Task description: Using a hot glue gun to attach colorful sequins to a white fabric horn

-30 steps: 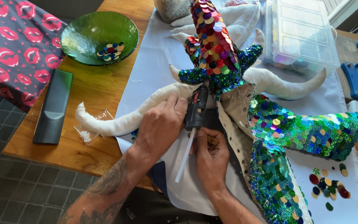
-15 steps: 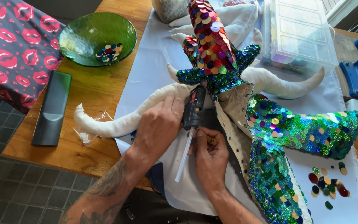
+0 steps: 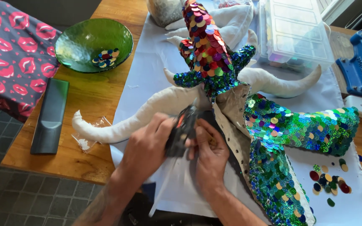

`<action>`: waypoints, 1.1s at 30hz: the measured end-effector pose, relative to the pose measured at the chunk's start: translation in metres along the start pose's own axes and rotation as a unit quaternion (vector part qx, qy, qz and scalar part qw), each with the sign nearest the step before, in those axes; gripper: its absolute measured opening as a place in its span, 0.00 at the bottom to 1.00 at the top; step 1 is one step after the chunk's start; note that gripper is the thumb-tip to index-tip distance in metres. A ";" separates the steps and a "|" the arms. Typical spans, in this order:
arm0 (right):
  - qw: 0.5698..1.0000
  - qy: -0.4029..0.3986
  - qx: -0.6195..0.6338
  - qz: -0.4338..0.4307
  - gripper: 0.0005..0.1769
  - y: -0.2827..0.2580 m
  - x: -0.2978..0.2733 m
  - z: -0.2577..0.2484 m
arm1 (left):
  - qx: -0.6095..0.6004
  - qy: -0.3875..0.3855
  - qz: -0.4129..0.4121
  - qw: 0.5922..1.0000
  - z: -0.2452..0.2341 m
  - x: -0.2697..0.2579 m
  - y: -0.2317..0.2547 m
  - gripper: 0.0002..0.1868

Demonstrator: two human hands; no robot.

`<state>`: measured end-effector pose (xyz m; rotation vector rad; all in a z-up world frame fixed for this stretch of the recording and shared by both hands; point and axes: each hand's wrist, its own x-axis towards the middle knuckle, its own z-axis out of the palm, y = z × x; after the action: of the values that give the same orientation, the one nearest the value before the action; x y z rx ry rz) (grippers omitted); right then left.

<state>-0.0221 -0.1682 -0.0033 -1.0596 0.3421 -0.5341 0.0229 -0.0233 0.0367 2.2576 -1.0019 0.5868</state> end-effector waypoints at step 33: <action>0.994 0.064 -0.039 -0.074 0.17 -0.003 0.001 0.041 | -0.140 0.088 -0.114 0.980 0.012 -0.088 -0.013 0.25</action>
<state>-0.0012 -0.1394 0.0179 -1.1347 0.4006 -0.7284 -0.0196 0.0202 -0.0295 1.9961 -0.6789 0.5005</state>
